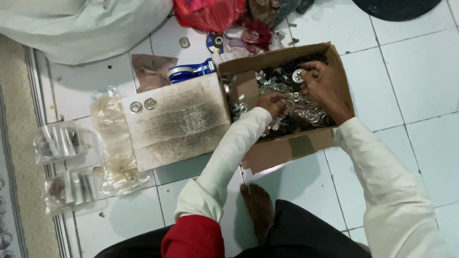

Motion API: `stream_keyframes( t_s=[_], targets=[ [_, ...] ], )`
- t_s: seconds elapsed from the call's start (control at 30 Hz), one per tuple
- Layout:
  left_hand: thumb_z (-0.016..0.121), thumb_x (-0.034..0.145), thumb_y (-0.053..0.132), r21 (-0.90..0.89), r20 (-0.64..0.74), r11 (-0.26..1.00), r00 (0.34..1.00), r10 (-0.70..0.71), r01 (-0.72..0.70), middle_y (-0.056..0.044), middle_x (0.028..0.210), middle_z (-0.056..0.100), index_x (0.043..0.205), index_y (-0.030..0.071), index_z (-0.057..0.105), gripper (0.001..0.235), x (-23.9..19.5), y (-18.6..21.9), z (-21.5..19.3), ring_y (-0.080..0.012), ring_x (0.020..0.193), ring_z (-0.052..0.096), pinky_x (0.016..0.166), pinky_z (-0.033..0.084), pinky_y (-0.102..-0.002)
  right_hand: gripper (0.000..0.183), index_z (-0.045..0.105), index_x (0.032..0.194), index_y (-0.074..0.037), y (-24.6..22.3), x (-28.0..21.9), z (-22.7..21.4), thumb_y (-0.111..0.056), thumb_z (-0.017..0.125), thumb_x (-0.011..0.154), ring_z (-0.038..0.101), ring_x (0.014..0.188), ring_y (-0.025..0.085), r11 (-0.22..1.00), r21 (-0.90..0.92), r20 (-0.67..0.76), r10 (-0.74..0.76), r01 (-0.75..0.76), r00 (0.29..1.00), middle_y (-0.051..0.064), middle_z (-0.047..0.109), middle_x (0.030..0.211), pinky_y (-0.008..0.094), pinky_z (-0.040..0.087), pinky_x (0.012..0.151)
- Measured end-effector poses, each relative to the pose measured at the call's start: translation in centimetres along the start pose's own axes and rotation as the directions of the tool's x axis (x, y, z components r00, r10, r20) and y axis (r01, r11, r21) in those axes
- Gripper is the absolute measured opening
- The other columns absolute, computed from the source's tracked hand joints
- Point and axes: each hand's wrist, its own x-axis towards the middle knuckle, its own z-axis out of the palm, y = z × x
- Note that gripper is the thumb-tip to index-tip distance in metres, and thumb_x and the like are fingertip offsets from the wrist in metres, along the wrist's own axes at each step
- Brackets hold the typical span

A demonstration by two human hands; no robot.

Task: The person sits on the floor and sorts small metal washers from a cardboard box onto a white rectangular board. They pick up washers one by one, place them in rows on the board, and occasionally adjust their position. The person also handles plastic bags containing similar items.

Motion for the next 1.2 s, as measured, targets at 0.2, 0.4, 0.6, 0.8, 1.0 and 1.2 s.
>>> stream_keyframes(
  t_s=[0.2, 0.4, 0.6, 0.8, 1.0, 1.2],
  targets=[
    [0.065, 0.094, 0.007, 0.832, 0.138, 0.544, 0.990, -0.008, -0.112, -0.020, 0.123, 0.070, 0.138, 0.017, 0.066, 0.045, 4.0, -5.4, 4.5, -0.0354, 0.094, 0.077, 0.064, 0.070, -0.045, 0.025, 0.068, 0.121, -0.001, 5.1, 1.1, -3.3, -0.017, 0.070, 0.102, 0.072, 0.067, 0.018, 0.994, -0.105, -0.054, -0.006, 0.000, 0.999, 0.014, 0.072, 0.084, 0.027, 0.061, 0.049],
    [0.073, 0.088, 0.002, 0.935, 0.339, 0.106, 0.940, 0.022, -0.340, -0.016, 0.145, 0.050, 0.134, 0.015, 0.066, 0.048, 0.9, -2.4, 6.1, -0.0404, 0.109, 0.072, 0.080, 0.066, -0.057, 0.028, 0.068, 0.123, 0.001, 6.8, 1.1, -4.5, -0.017, 0.067, 0.101, 0.070, 0.065, 0.016, 0.990, -0.118, -0.065, 0.072, -0.079, 0.995, 0.015, 0.071, 0.083, 0.027, 0.061, 0.051],
    [0.064, 0.094, 0.003, 0.887, 0.459, -0.048, 0.888, -0.003, -0.459, -0.019, 0.133, 0.058, 0.125, 0.015, 0.071, 0.034, 1.9, -6.6, 2.4, -0.0429, 0.125, 0.063, 0.090, 0.061, -0.049, 0.030, 0.067, 0.126, 0.001, 9.1, 2.0, -5.0, -0.019, 0.066, 0.103, 0.070, 0.070, 0.019, 0.989, -0.126, -0.041, 0.067, -0.072, 0.997, 0.016, 0.071, 0.087, 0.029, 0.061, 0.052],
    [0.075, 0.094, 0.023, 0.853, 0.513, 0.032, 0.847, 0.137, -0.522, -0.019, 0.133, 0.061, 0.135, 0.012, 0.054, 0.047, 2.6, -5.3, 2.8, -0.0407, 0.123, 0.064, 0.108, 0.048, -0.060, 0.029, 0.066, 0.125, -0.001, 7.6, 1.3, -4.8, -0.019, 0.067, 0.102, 0.070, 0.069, 0.016, 0.993, -0.073, -0.073, 0.092, -0.098, 0.993, 0.013, 0.071, 0.085, 0.026, 0.062, 0.055],
    [0.091, 0.078, 0.023, 0.898, 0.262, 0.321, 0.952, 0.160, -0.301, -0.009, 0.138, 0.060, 0.127, 0.021, 0.064, 0.056, 3.2, -0.7, -4.6, -0.0363, 0.127, 0.064, 0.107, 0.056, -0.051, 0.038, 0.056, 0.131, 0.010, 4.8, 2.0, -1.8, -0.019, 0.064, 0.109, 0.069, 0.083, 0.014, 0.995, 0.081, 0.022, 0.060, -0.061, 0.998, 0.014, 0.069, 0.097, 0.026, 0.065, 0.071],
    [0.087, 0.079, 0.016, 0.799, -0.263, 0.591, 0.948, 0.177, 0.111, -0.004, 0.086, 0.081, 0.101, 0.025, 0.082, 0.024, -3.2, 11.6, -20.0, -0.0274, 0.089, 0.079, 0.084, 0.065, -0.039, 0.026, 0.069, 0.120, 0.006, 1.2, 2.9, 9.7, -0.008, 0.070, 0.098, 0.074, 0.073, 0.022, 0.983, 0.180, 0.167, -0.058, 0.027, 0.984, 0.020, 0.070, 0.089, 0.032, 0.067, 0.059]
  ],
)
